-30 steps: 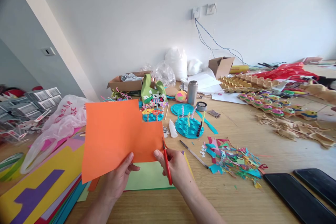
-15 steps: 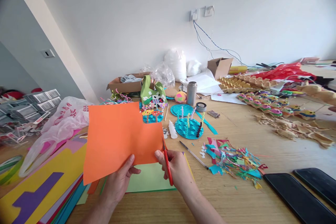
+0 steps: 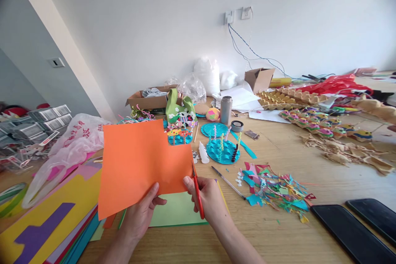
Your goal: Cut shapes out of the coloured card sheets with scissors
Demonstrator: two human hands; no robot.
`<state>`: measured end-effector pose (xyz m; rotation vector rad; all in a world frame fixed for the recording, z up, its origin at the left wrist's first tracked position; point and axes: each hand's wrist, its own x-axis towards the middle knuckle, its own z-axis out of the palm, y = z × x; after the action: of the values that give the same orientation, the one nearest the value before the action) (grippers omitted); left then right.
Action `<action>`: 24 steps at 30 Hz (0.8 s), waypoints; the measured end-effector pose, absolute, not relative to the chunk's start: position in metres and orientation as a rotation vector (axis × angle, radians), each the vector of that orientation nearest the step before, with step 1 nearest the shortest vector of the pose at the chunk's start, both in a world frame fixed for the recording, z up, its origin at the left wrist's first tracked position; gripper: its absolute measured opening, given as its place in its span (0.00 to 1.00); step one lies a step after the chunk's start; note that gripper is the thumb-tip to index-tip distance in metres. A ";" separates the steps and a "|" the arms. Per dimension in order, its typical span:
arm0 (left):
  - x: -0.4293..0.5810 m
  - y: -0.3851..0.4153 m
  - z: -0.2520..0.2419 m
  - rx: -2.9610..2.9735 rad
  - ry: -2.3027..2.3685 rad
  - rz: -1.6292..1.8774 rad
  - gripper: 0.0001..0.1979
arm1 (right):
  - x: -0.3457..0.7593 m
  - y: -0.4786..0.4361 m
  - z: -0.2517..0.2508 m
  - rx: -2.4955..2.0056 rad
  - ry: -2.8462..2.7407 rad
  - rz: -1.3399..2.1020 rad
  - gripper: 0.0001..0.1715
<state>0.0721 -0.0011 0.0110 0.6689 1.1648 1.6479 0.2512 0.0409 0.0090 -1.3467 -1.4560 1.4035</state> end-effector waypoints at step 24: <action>0.073 -0.003 0.010 0.684 1.179 1.680 0.36 | 0.251 0.040 0.012 -1.355 -1.427 1.420 0.33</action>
<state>0.0727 -0.0026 0.0100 0.6843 1.1786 1.6799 0.2506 0.0395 0.0121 -1.3553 -1.4271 1.4200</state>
